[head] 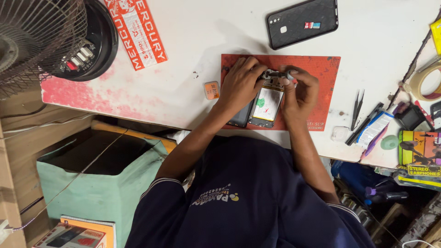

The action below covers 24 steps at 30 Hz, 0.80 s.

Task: The person repairs a smartphone at a workbench. They unscrew and pry open the phone's back cover with a screwdriver, lift out the battery and internal components, handle small screws and parts with tweezers, place parts into a small container, and continue working on the opened phone with a tool in hand.

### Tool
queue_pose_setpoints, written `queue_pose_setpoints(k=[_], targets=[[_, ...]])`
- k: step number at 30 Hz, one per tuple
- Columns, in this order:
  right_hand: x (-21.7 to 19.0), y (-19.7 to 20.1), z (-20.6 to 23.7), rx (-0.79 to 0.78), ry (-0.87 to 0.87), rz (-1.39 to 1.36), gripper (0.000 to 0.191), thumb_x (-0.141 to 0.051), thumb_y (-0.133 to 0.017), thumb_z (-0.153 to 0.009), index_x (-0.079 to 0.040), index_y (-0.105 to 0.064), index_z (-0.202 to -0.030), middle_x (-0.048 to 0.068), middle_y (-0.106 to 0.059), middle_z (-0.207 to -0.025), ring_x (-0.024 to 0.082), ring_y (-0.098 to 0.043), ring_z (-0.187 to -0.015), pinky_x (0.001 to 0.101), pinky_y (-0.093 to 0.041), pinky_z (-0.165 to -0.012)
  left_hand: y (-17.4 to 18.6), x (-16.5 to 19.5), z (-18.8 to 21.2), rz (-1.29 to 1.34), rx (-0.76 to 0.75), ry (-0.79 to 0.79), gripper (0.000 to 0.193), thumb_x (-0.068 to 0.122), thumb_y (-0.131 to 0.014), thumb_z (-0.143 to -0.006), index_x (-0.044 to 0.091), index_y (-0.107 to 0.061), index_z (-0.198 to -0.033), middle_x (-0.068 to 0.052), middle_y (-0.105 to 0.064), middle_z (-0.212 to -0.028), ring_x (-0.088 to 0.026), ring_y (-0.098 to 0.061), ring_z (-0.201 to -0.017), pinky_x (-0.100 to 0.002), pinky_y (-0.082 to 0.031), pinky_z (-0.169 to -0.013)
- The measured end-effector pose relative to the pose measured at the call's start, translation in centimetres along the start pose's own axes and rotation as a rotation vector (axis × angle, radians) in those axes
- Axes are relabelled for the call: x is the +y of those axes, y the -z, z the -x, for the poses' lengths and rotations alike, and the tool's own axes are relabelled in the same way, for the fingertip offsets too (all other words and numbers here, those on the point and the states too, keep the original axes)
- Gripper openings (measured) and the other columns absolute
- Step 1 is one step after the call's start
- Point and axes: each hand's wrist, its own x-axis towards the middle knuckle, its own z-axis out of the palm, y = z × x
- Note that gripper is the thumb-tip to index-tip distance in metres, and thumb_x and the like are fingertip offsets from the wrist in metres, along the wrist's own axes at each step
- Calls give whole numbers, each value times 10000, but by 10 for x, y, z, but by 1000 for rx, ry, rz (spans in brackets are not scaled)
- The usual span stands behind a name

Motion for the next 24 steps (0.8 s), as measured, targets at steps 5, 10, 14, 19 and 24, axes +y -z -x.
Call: queue_pose_setpoints(k=[5,10,14,19,24], targets=[[6,-6,-5,5,76,-47,316,88,-733,-1015,-47,-520,-1206,110,-525,-1235,187,-605,-1074,321,-523,-984,0,2,1,23,25,37,150,119,-785,-832,78,-681,-932,-64,-583,-1016,-286,-599,-1022,-439,-504,-909],[8,-3,-2,-53,-73,-85,194,92,-593,-1085,-33,-538,-1222,140,-594,-1279,212,-637,-1114,313,-528,-1019,-4,3,-2,3,85,-27,101,92,-750,-840,53,-672,-892,-81,-593,-1009,-296,-596,-1005,-439,-511,-921],[16,-1,-3,-55,70,-54,305,105,-690,-1001,-32,-515,-1210,120,-543,-1230,221,-599,-1146,334,-517,-1042,-4,4,-9,-55,47,-55,90,85,-713,-817,27,-674,-874,-117,-604,-999,-338,-598,-1036,-457,-500,-924],[23,4,4,-21,-147,-46,181,70,-598,-1105,-22,-559,-1256,132,-637,-1311,203,-648,-1175,313,-533,-1062,-1,9,-16,-122,55,-157,167,84,-690,-742,5,-680,-889,-137,-626,-1025,-344,-597,-1057,-457,-498,-925],[30,-3,3,2,26,-94,245,113,-674,-1027,-20,-550,-1191,118,-595,-1231,179,-630,-1095,287,-534,-975,5,14,-21,-198,-26,-173,124,81,-693,-756,1,-672,-848,-129,-636,-1014,-322,-604,-1037,-459,-510,-893]])
